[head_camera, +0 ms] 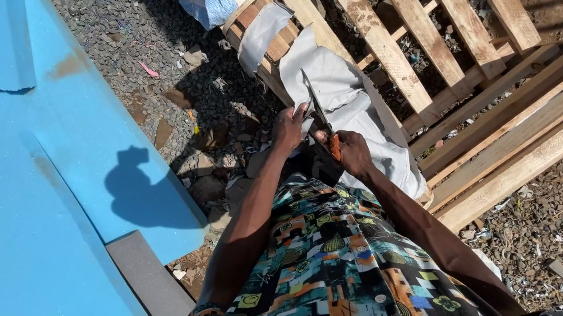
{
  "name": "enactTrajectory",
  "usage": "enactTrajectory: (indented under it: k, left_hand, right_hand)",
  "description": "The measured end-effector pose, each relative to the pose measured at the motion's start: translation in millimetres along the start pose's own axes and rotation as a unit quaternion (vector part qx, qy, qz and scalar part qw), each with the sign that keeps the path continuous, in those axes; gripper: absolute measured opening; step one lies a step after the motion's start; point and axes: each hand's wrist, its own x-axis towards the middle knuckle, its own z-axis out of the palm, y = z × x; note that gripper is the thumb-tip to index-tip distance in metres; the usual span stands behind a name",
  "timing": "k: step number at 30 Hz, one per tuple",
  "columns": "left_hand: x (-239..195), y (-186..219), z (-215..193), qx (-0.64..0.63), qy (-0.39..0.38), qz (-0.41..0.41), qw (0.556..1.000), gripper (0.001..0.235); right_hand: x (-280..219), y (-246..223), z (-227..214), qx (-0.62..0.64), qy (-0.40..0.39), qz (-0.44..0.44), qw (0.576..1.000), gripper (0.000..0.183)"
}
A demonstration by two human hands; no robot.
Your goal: The person uses a pair of scissors to cut a white fabric strip that is wrapped around a wooden pallet. The person holds the fabric with one hand and cuts it into smaller pieces with the other hand, repeating the action throughout the video.
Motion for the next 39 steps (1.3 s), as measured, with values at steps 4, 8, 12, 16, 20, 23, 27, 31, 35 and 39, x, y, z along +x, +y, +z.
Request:
enactTrajectory:
  k: [4, 8, 12, 16, 20, 23, 27, 31, 35, 39]
  left_hand:
    - [-9, 11, -7, 0.013, -0.013, -0.013, 1.0, 0.104]
    - [11, -32, 16, -0.071, -0.016, -0.015, 0.997, 0.097]
    - [-12, 6, 2, -0.032, -0.007, -0.017, 0.999, 0.099]
    - [-18, 16, 10, -0.027, -0.006, -0.017, 0.999, 0.097]
    - [-6, -25, 33, -0.044, -0.022, -0.021, 0.999, 0.095]
    - [-22, -13, 22, -0.072, -0.003, -0.017, 0.997, 0.094]
    - [-22, -18, 18, -0.025, 0.005, -0.029, 0.999, 0.095]
    - [-47, -2, 21, -0.056, -0.037, -0.002, 0.998, 0.065]
    - [-25, -73, 14, -0.012, -0.037, -0.048, 0.998, 0.091]
    - [-30, -68, 0, 0.013, -0.051, -0.047, 0.997, 0.099]
  right_hand:
    - [1, -10, 5, 0.028, -0.002, -0.021, 0.999, 0.038]
    - [7, -17, -1, 0.072, -0.059, -0.044, 0.995, 0.048]
    - [-3, -48, -11, 0.055, -0.001, 0.06, 0.997, 0.028]
    - [8, -17, -5, 0.128, -0.015, 0.046, 0.991, 0.035]
    - [20, 3, -3, 0.161, -0.036, 0.001, 0.986, 0.04]
    - [10, 0, -4, 0.107, 0.018, -0.041, 0.993, 0.037]
    - [6, 1, -6, 0.084, -0.004, -0.048, 0.995, 0.03]
    - [19, -28, -15, 0.169, -0.075, 0.012, 0.983, 0.051]
    - [26, -27, -21, 0.025, -0.027, 0.005, 0.999, 0.025]
    - [21, -34, -10, 0.198, -0.047, 0.07, 0.977, 0.036]
